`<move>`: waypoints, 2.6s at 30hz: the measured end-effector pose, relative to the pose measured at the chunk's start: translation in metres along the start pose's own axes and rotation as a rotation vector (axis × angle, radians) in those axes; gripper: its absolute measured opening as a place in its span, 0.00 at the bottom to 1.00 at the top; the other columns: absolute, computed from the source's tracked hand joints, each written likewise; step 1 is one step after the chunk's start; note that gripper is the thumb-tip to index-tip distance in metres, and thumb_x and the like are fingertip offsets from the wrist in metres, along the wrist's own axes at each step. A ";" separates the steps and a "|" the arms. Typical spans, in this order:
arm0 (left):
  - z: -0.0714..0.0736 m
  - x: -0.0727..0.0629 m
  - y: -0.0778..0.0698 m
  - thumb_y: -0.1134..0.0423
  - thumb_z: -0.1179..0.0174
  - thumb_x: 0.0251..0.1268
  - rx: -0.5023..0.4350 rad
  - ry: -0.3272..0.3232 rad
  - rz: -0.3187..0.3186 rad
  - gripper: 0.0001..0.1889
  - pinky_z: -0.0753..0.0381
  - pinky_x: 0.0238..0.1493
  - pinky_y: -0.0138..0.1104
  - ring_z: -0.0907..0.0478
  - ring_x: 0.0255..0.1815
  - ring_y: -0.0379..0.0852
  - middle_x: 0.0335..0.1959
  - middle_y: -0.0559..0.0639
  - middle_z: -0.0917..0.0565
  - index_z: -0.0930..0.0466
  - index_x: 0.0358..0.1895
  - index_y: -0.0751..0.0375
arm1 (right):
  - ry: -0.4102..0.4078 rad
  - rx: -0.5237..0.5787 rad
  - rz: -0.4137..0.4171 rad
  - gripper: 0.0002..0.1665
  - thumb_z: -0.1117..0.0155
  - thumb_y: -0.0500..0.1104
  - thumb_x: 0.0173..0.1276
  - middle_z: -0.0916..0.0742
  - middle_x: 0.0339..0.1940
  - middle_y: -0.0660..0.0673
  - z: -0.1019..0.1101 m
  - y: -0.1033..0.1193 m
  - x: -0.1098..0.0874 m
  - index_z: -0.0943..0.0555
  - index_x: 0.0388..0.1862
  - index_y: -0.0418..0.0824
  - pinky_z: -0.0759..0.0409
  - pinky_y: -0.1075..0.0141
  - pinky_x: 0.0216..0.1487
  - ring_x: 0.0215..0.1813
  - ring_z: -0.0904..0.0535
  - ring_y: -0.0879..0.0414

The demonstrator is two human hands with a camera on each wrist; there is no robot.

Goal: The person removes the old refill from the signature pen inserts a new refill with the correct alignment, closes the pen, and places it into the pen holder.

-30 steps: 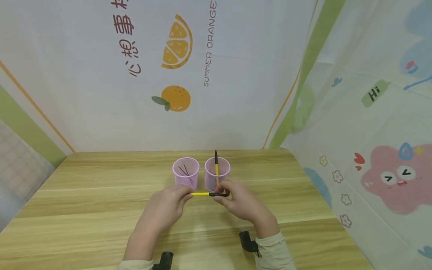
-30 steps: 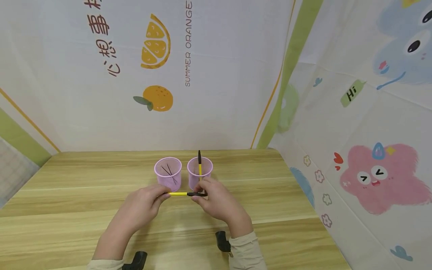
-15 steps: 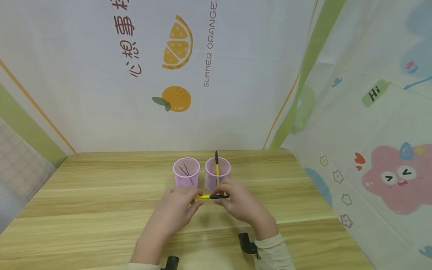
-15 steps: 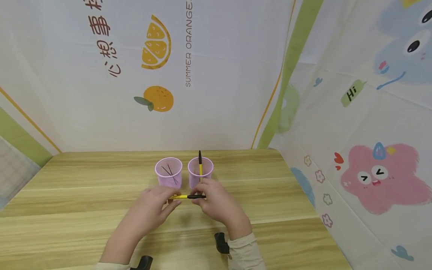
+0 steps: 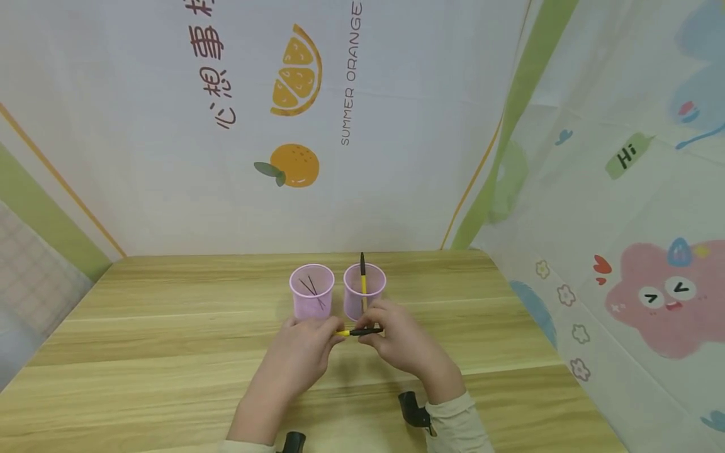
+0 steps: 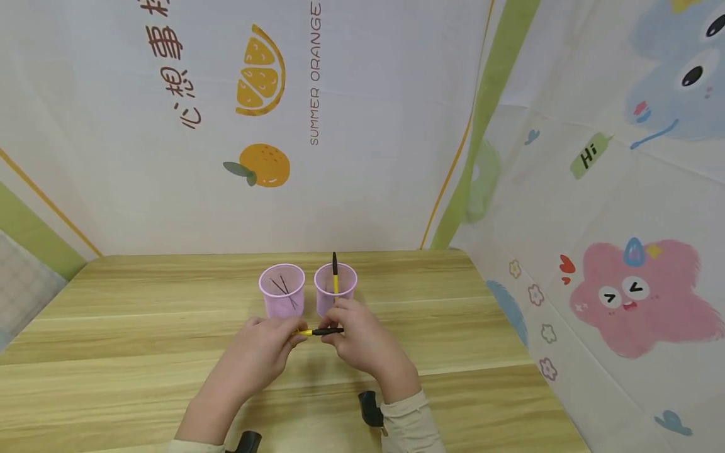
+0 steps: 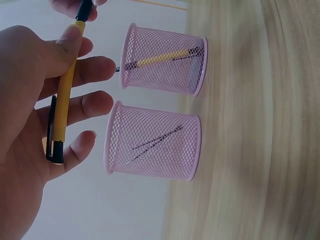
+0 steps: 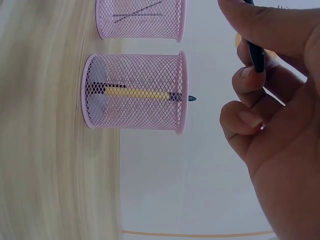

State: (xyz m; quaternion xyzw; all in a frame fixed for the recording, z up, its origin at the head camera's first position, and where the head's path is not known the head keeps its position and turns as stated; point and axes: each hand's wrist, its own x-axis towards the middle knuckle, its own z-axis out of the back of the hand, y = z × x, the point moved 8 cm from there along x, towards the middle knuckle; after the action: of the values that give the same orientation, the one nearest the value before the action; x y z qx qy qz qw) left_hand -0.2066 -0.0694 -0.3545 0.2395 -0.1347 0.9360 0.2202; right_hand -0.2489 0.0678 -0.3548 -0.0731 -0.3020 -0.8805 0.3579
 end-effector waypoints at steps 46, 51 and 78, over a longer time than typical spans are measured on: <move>0.011 -0.001 0.020 0.60 0.29 0.71 -0.122 0.002 0.039 0.08 0.21 0.35 0.35 0.30 0.24 0.33 0.25 0.33 0.20 0.21 0.38 0.47 | -0.122 -0.036 -0.014 0.15 0.21 0.28 0.60 0.14 0.39 0.50 0.014 -0.007 -0.005 0.18 0.34 0.42 0.13 0.63 0.47 0.43 0.15 0.56; 0.011 -0.004 0.029 0.60 0.32 0.73 -0.118 0.024 0.060 0.10 0.20 0.42 0.43 0.30 0.27 0.36 0.22 0.34 0.28 0.24 0.35 0.45 | -0.126 -0.036 -0.023 0.14 0.23 0.27 0.61 0.14 0.38 0.49 0.017 -0.012 -0.007 0.18 0.34 0.42 0.14 0.63 0.47 0.43 0.16 0.56; -0.043 -0.040 0.086 0.63 0.27 0.64 0.025 0.386 0.251 0.11 0.20 0.54 0.68 0.18 0.56 0.58 0.46 0.48 0.14 0.08 0.48 0.46 | -0.086 -0.034 -0.084 0.10 0.23 0.30 0.64 0.16 0.35 0.52 0.016 -0.024 -0.014 0.15 0.37 0.41 0.20 0.69 0.40 0.38 0.22 0.62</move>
State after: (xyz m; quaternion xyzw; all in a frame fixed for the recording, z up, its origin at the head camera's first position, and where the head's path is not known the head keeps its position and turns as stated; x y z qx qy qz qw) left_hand -0.2323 -0.1424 -0.4239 0.0402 -0.1074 0.9861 0.1206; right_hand -0.2562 0.0991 -0.3587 -0.1043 -0.3050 -0.8959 0.3058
